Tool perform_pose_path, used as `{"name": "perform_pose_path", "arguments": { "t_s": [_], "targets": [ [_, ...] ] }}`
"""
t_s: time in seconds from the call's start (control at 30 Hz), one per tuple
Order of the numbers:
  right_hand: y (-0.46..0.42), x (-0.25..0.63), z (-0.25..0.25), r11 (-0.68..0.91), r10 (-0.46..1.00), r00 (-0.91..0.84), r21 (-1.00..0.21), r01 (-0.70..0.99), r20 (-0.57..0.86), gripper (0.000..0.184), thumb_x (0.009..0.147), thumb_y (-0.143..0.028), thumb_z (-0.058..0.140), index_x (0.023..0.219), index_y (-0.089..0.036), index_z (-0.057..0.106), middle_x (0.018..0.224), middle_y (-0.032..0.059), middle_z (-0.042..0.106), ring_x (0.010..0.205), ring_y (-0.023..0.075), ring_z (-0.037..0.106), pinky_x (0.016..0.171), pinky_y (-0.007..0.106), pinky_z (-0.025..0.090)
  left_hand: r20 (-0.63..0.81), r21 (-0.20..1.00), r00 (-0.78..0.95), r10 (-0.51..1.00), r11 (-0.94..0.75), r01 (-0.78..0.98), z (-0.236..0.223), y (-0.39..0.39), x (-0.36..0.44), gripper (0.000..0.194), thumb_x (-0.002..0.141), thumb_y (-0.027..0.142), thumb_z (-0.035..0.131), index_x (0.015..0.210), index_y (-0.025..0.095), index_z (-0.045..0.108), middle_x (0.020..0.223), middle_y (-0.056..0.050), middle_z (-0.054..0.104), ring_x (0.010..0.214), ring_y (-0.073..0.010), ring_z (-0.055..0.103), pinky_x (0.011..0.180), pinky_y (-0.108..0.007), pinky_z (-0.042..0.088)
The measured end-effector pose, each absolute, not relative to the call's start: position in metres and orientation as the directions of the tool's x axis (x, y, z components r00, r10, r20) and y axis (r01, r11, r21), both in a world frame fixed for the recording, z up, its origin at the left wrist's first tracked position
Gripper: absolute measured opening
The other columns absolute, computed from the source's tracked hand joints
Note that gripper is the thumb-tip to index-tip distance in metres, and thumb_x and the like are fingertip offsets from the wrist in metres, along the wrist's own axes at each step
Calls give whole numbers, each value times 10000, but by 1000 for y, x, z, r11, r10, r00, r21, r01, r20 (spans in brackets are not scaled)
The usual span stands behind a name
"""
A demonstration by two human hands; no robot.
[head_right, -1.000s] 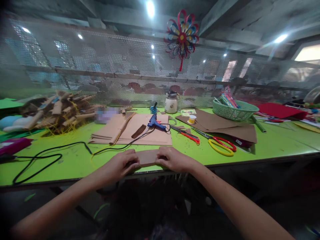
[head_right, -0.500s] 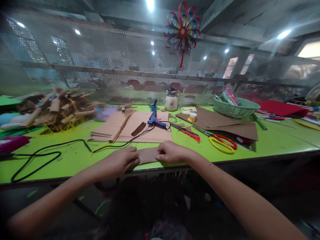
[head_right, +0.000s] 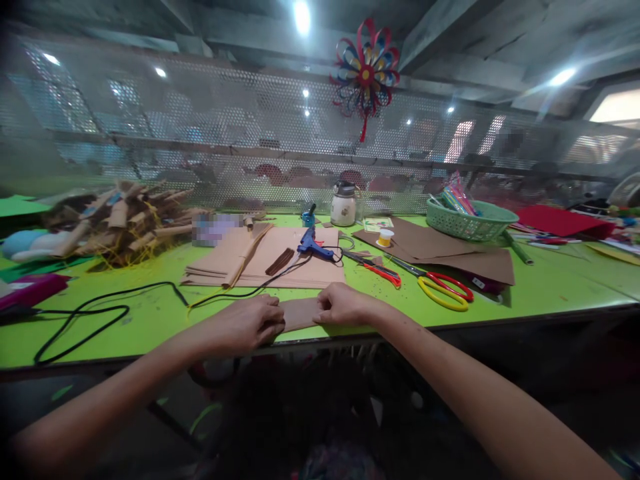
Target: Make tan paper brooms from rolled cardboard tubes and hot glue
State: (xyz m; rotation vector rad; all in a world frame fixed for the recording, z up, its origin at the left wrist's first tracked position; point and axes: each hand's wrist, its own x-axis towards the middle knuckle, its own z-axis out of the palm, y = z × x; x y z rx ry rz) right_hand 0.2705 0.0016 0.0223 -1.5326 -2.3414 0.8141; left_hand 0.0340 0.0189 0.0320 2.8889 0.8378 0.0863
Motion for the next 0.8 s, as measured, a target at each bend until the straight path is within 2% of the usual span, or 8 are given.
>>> {"name": "perform_pose_path", "arguments": {
  "t_s": [0.37,0.53,0.63,0.7,0.8],
  "targets": [
    [-4,271,12,284,938,-347,-602,746,12,146,684,-247,659,673,-135,565,594,-39,497,564,100,444,514,196,329,65,120,813,578,-814,569,27,17,33,251,885,326,419,752,181,574,786,-42,555,705,-166,521,616,-277,352],
    [-14,275,8,363,915,-386,-645,672,114,93,745,-216,626,739,-133,583,654,-25,508,592,106,461,549,204,363,171,241,775,609,-788,566,17,14,27,157,880,318,437,864,196,535,851,-26,552,769,-168,509,650,-267,367],
    [-19,276,8,418,890,-422,-674,609,170,85,789,-204,604,832,-132,618,727,-3,533,642,114,488,598,212,399,203,327,777,595,-790,519,14,13,24,189,899,323,421,997,223,549,904,-25,539,813,-165,506,688,-260,379],
    [-21,277,6,491,856,-458,-652,578,238,135,828,-218,583,912,-138,652,788,19,542,697,125,507,648,226,416,203,342,788,581,-797,499,12,12,22,233,911,306,406,1060,251,576,914,-27,519,826,-161,501,703,-255,380],
    [-25,277,2,608,788,-518,-552,571,333,222,886,-209,518,1033,-181,682,847,44,529,769,140,518,704,243,418,190,328,808,558,-812,483,11,12,20,301,916,251,383,1081,290,632,895,-31,496,817,-154,491,703,-245,375]
  ]
}}
